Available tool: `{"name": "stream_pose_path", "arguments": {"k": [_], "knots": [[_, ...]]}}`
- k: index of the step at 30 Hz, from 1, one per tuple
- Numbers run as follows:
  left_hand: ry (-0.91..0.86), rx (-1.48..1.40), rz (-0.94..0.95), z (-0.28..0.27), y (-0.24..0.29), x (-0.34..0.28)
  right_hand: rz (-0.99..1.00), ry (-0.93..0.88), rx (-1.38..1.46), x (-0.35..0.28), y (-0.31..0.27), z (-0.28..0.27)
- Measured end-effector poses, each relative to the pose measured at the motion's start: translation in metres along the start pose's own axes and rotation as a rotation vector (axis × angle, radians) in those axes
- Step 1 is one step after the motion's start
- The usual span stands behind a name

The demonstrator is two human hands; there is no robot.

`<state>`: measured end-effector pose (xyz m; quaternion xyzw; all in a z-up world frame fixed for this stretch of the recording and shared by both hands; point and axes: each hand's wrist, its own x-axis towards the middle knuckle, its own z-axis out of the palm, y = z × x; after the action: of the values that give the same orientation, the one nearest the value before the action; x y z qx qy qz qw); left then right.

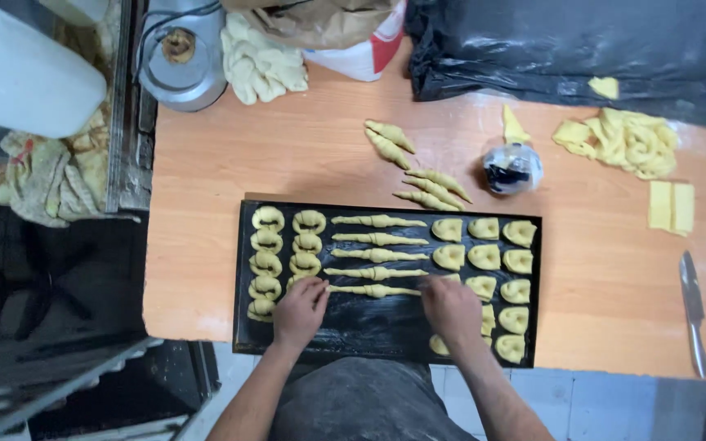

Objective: Rolling pieces of dough into croissant shapes and arranging them onto a baking tray.

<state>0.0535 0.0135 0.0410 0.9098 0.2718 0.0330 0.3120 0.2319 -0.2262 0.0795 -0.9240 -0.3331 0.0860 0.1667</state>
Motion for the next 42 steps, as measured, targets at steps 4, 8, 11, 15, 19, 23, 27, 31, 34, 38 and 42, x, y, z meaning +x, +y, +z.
{"name": "stream_pose_path", "arguments": {"k": [4, 8, 11, 15, 19, 23, 27, 31, 34, 38, 42], "knots": [[-0.012, -0.269, -0.239, -0.007, 0.003, 0.006, -0.006, 0.066, -0.019, 0.114, -0.006, -0.006], [0.143, -0.203, -0.123, -0.028, -0.001, -0.004, -0.19, 0.209, -0.06, 0.234, -0.005, 0.044], [0.18, -0.121, -0.093, -0.054, -0.01, -0.028, -0.216, 0.208, -0.095, 0.265, -0.019, 0.073], [0.276, -0.233, -0.128, -0.079, -0.035, -0.039, -0.132, 0.205, -0.2, 0.264, -0.029, 0.074], [0.359, -0.348, -0.215, -0.098, -0.061, -0.059, -0.147, 0.234, -0.255, 0.237, -0.035, 0.08], [0.136, -0.554, -0.221, -0.108, -0.074, -0.057, 0.04, 0.145, 0.244, 0.165, -0.127, 0.019], [0.037, -0.758, 0.125, -0.146, -0.052, -0.051, 0.268, -0.058, 1.109, 0.053, -0.2, 0.049], [0.053, -0.839, 0.274, -0.173, -0.055, -0.08, 0.306, 0.051, 1.381, -0.032, -0.271, 0.067], [0.036, -0.969, 0.21, -0.165, -0.073, -0.09, 0.263, 0.13, 1.667, -0.061, -0.302, 0.058], [0.031, -1.369, 0.055, -0.172, -0.087, -0.118, 0.308, 0.191, 1.89, -0.096, -0.319, 0.068], [-0.115, -1.635, -0.041, -0.184, -0.093, -0.123, 0.299, 0.245, 1.825, -0.106, -0.336, 0.059]]}}
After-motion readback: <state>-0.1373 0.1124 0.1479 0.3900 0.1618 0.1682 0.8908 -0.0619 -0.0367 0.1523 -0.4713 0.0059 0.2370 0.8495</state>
